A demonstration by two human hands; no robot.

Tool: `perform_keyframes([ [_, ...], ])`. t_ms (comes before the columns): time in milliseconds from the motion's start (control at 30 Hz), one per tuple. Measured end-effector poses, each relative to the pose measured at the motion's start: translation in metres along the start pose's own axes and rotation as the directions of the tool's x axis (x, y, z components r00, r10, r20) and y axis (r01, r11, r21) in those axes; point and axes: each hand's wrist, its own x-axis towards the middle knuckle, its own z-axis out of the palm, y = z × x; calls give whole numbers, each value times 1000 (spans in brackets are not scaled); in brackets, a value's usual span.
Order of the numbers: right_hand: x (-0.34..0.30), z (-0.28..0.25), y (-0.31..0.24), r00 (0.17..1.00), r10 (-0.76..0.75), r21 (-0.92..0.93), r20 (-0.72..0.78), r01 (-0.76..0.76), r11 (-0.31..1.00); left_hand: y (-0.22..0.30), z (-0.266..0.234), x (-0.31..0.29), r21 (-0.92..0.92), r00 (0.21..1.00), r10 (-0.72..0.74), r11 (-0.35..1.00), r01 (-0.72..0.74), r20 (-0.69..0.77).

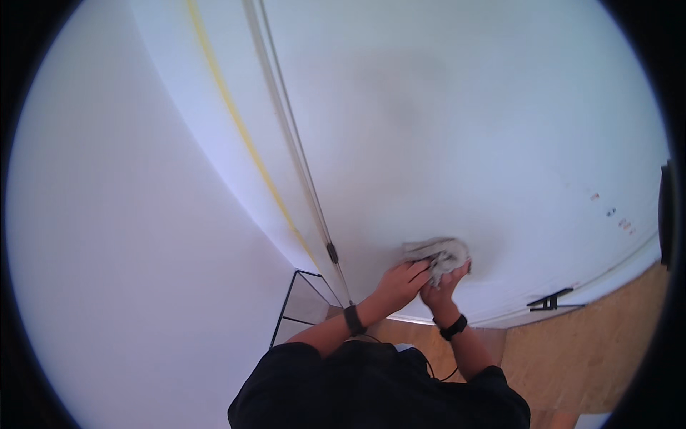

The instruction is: The person wipes various surfaces including a wooden board, a white door, and a white cabinet with a grey cloth.

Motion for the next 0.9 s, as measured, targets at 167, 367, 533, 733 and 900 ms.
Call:
perform_keyframes([
  [167,-25,40,-37,973,-143,135,179,120,984,-27,-27,-71,204,944,-308,938,279,122],
  [367,61,58,-95,903,-251,465,348,66,883,-25,-87,-58,321,894,-366,840,437,-259],
  [533,145,53,-133,917,-307,648,253,75,758,-24,-143,-15,451,864,-32,843,293,-502],
  [733,140,67,-149,925,-261,490,277,97,866,-54,-147,-17,396,835,-53,863,315,-547],
  [900,90,70,-152,849,-194,316,492,33,948,-76,-120,-75,328,878,-188,877,352,-439],
])
